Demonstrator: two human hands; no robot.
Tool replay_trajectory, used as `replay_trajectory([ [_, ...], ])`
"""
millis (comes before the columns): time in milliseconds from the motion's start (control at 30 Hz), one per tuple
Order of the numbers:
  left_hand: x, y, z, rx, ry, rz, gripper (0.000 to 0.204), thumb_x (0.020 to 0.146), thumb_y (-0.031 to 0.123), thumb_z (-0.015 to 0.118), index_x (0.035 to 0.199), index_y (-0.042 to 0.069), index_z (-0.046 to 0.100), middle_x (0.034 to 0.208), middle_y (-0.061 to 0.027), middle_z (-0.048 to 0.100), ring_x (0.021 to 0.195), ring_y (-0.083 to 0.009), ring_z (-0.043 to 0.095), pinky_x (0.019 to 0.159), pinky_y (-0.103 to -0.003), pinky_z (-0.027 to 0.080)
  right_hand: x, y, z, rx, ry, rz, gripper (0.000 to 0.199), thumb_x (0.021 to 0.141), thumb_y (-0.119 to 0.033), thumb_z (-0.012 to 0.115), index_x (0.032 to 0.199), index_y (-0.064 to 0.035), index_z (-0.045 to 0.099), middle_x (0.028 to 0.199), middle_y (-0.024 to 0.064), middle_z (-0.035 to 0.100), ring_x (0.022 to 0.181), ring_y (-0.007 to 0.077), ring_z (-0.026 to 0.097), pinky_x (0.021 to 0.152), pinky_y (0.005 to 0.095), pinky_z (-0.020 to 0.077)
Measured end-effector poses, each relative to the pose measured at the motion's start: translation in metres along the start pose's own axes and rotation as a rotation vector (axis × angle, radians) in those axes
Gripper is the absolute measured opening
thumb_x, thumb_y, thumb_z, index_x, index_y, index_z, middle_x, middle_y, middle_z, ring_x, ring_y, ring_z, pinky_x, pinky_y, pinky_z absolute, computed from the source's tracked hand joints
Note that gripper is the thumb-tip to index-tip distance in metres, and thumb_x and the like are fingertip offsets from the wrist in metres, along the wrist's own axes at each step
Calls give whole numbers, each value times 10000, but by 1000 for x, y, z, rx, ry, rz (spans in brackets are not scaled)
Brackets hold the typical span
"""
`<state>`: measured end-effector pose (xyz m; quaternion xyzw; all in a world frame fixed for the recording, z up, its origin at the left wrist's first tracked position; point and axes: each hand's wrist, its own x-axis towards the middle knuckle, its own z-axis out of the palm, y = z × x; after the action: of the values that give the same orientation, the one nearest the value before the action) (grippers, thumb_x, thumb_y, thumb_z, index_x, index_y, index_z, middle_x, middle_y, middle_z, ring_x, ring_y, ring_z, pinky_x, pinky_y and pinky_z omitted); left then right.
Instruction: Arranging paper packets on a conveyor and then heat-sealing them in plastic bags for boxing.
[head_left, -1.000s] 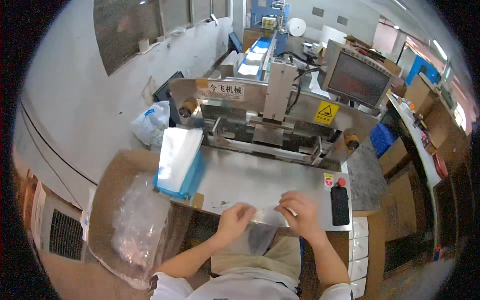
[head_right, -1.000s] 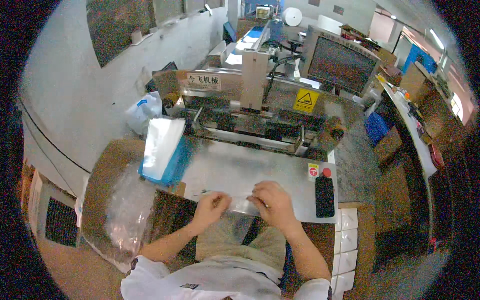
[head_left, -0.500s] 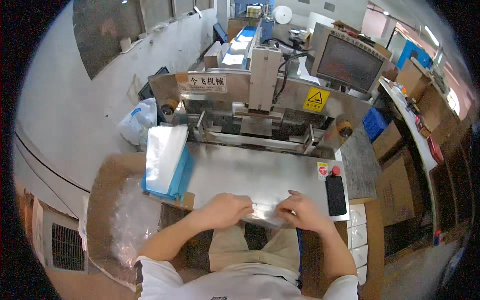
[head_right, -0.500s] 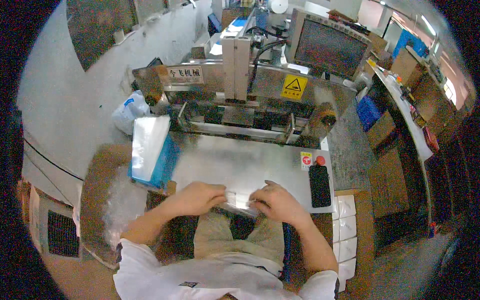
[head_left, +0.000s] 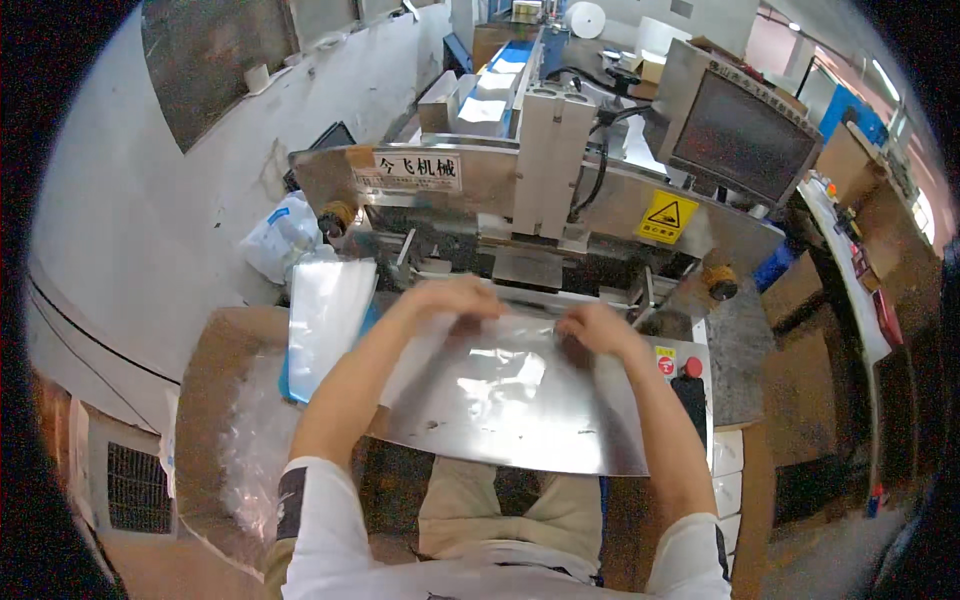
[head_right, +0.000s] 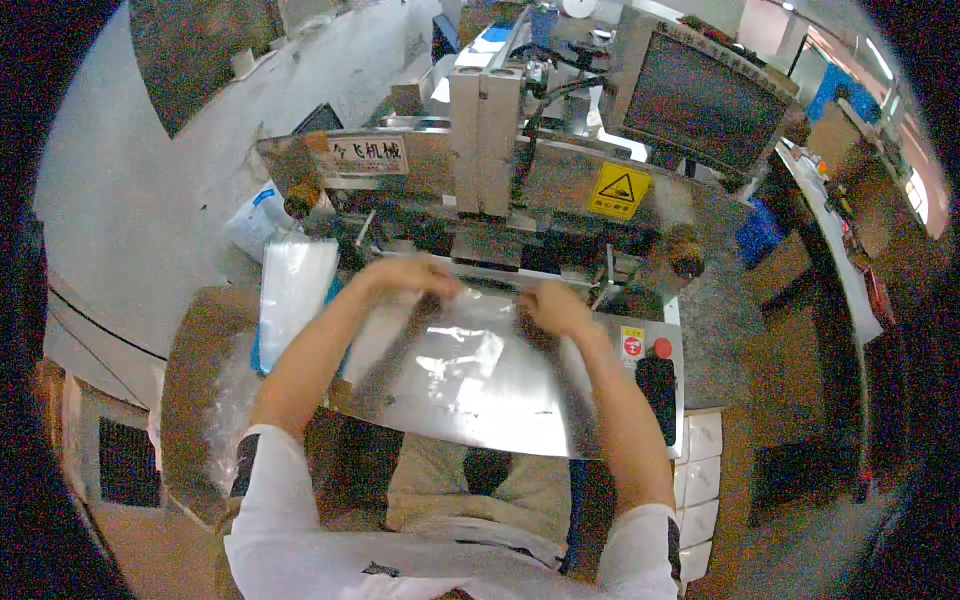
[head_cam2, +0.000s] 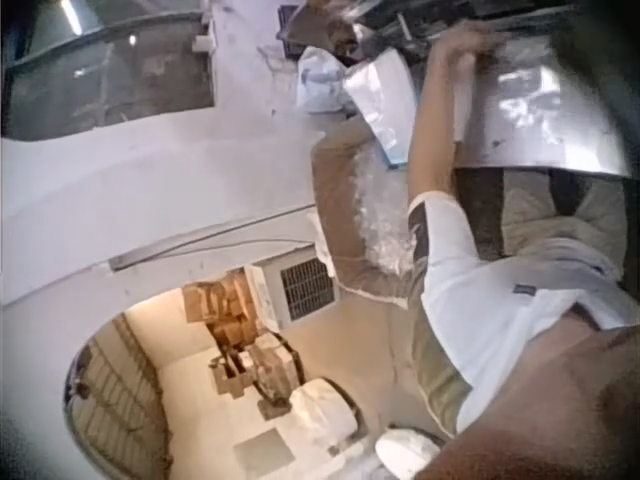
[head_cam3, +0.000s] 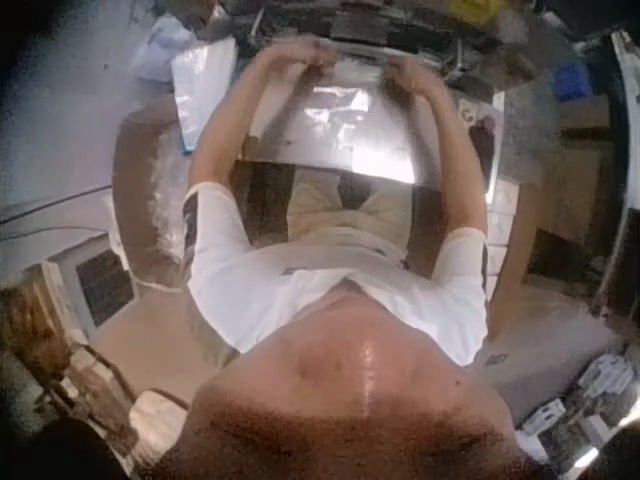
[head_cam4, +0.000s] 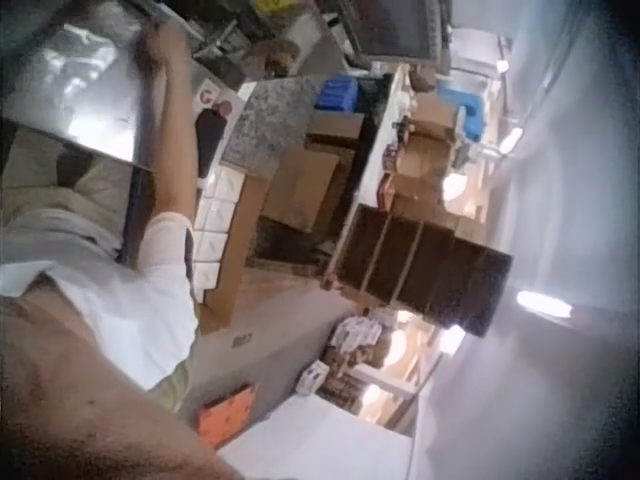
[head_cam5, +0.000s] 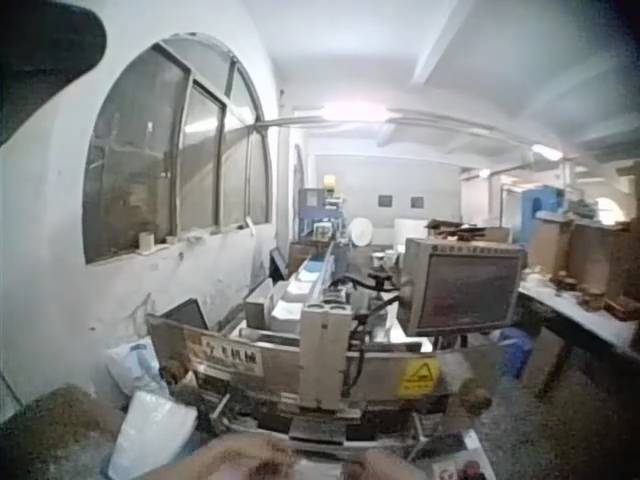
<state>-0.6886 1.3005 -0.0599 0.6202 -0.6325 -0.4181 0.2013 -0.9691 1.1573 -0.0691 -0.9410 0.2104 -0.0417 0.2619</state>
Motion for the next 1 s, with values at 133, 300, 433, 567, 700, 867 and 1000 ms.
replay_trajectory([
  [133,49,16,-40,-95,73,-270,494,745,484,761,1078,120,737,997,-35,695,940,-162,595,748,-319,487,45,20,-39,-43,115,39,204,872,-190,580,935,-32,693,913,228,676,868,381,659,729,419,522],
  [300,90,-109,-42,-131,513,-16,560,710,425,815,1127,80,671,1007,-46,686,976,-160,588,799,-323,501,89,-22,-17,-219,196,70,255,889,-195,552,1049,-28,658,975,240,670,929,393,652,817,463,518],
  [433,83,-56,-8,371,746,104,527,777,382,769,1162,50,631,1233,-195,605,1072,-342,591,923,-421,483,62,-59,18,-318,176,78,390,924,-250,538,1204,21,562,1216,245,595,1196,380,542,986,497,440],
  [567,11,62,79,465,808,-129,541,852,363,644,1227,-21,573,1380,-223,482,1254,-399,437,1048,-521,356,56,-39,13,-280,242,50,498,949,-300,510,1331,20,503,1442,231,440,1364,383,383,1095,526,332],
  [700,-69,60,204,594,732,-21,679,905,486,571,1332,-37,490,1408,-255,437,1366,-401,333,1096,-600,256,62,-37,25,-324,278,-35,522,950,-326,519,1352,4,482,1436,222,450,1338,385,413,1077,523,359],
  [867,-81,68,213,550,819,6,670,911,474,569,1333,-39,478,1383,-265,447,1351,-407,352,1094,-609,248,61,-31,25,-366,394,-137,495,955,-337,519,1338,-25,491,1406,215,482,1275,387,481,1027,527,414],
  [1000,-85,66,210,535,863,7,661,908,460,576,1335,-34,472,1370,-267,454,1336,-412,370,1087,-614,254,67,-50,18,-245,269,-11,516,935,-314,540,1335,8,486,1329,247,532,1250,416,487,1048,479,401],
])
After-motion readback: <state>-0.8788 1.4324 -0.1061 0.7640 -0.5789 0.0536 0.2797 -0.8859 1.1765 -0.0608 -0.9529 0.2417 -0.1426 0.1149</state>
